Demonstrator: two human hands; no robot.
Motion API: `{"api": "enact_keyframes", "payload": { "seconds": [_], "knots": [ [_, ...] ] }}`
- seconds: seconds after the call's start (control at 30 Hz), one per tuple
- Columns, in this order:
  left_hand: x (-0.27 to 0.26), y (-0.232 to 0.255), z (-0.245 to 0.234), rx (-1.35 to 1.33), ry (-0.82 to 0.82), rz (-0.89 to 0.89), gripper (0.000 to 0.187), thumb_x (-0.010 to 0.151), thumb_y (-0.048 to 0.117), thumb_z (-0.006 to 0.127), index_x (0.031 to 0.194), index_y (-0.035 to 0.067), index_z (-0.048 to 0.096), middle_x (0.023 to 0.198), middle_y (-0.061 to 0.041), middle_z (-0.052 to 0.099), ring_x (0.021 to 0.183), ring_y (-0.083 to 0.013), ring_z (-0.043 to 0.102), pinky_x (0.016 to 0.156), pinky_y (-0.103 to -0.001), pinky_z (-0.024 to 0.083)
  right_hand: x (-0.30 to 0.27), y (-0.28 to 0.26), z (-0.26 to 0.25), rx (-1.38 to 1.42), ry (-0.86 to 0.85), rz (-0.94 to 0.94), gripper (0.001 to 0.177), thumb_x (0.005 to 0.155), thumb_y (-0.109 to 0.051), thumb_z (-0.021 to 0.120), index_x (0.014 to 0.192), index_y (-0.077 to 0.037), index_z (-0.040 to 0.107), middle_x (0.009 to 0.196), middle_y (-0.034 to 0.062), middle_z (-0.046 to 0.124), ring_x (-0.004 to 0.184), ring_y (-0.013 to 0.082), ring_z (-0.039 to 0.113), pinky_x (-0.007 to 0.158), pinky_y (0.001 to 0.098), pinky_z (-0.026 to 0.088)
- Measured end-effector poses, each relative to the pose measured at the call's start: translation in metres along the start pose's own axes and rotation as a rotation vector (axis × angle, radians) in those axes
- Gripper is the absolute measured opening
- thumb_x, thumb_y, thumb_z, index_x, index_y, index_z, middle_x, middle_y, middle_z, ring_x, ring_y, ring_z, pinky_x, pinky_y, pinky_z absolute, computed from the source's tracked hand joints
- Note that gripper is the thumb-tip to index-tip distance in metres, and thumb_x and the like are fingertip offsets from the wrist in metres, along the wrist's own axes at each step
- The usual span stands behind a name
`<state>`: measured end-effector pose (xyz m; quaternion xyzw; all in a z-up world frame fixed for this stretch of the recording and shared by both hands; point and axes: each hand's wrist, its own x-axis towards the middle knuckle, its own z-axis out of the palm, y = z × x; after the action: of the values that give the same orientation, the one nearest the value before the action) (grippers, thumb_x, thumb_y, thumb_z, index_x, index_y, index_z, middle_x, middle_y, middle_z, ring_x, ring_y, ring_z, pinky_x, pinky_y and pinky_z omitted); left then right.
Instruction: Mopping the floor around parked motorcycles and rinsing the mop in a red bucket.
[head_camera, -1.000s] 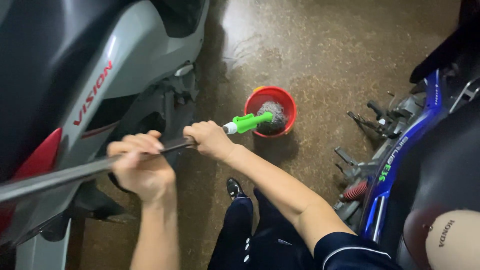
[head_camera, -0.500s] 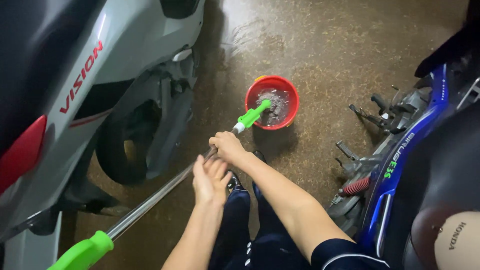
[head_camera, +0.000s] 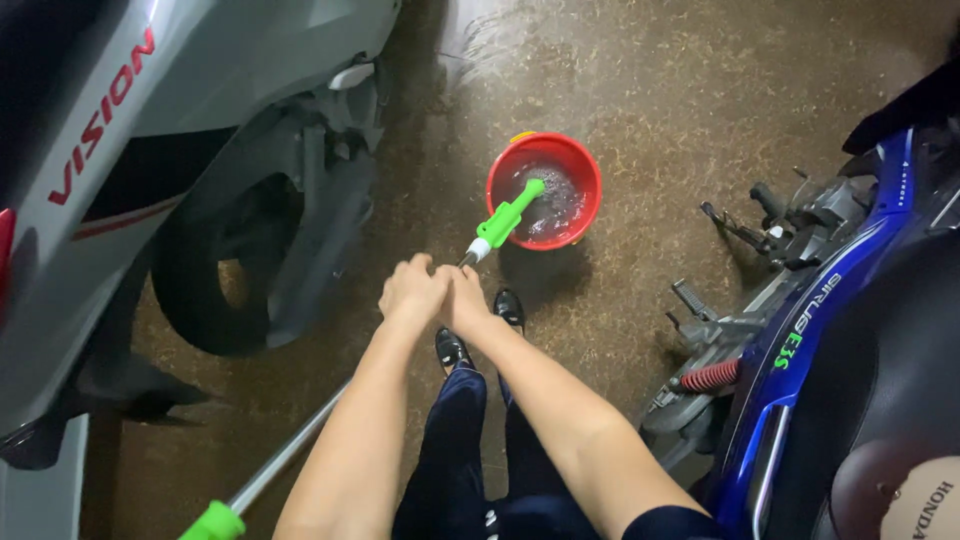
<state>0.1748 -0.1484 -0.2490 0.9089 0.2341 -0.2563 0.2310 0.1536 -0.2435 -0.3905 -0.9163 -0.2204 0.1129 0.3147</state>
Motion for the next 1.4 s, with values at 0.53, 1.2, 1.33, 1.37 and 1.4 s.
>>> {"api": "enact_keyframes", "payload": {
  "seconds": [0.53,1.2,1.33,1.37,1.4],
  "knots": [
    [0.053,-0.036,0.094,-0.218,-0.584,-0.117,0.091,0.087,0.077,0.048,0.146,0.008,0.055,0.142,-0.024,0.061,0.124,-0.0398,0.066,0.095,-0.055,0.057,-0.011,0.115,0.009,1.125,0.194,0.723,0.046,0.086,-0.010,0.067,0.132,-0.015,0.062,0.118,0.0074,0.066,0.109,0.0200,0.066,0.089,0.0379,0.055],
    [0.196,0.051,0.242,-0.322,-0.440,0.119,0.070,0.088,0.056,0.059,0.136,0.005,0.060,0.125,-0.021,0.071,0.112,-0.0291,0.069,0.092,-0.039,0.054,-0.013,0.206,-0.026,1.502,-0.050,1.049,0.045,0.084,-0.002,0.059,0.128,-0.013,0.059,0.083,0.0044,0.068,0.054,0.0105,0.060,0.042,0.0255,0.047],
    [0.231,0.030,0.285,-0.356,-0.431,0.082,0.077,0.089,0.053,0.062,0.147,0.004,0.048,0.134,-0.025,0.063,0.121,-0.0328,0.064,0.100,-0.042,0.050,-0.012,0.207,-0.013,1.498,-0.132,1.056,0.044,0.086,-0.002,0.059,0.129,-0.012,0.058,0.086,0.0048,0.068,0.056,0.0111,0.062,0.044,0.0251,0.048],
    [0.236,0.030,0.287,-0.421,-0.507,-0.001,0.077,0.086,0.050,0.062,0.148,0.007,0.045,0.135,-0.024,0.065,0.119,-0.0330,0.067,0.098,-0.042,0.053,-0.006,0.205,-0.017,1.480,-0.185,1.083,0.044,0.087,-0.005,0.059,0.131,-0.013,0.058,0.089,0.0057,0.070,0.060,0.0121,0.065,0.048,0.0254,0.051],
    [0.241,0.031,0.288,-0.486,-0.584,-0.086,0.079,0.083,0.047,0.062,0.150,0.010,0.042,0.135,-0.022,0.066,0.117,-0.0332,0.070,0.097,-0.043,0.056,0.001,0.203,-0.022,1.462,-0.238,1.111,0.045,0.089,-0.007,0.059,0.133,-0.014,0.057,0.092,0.0067,0.072,0.064,0.0133,0.068,0.051,0.0258,0.054]
  ]
}}
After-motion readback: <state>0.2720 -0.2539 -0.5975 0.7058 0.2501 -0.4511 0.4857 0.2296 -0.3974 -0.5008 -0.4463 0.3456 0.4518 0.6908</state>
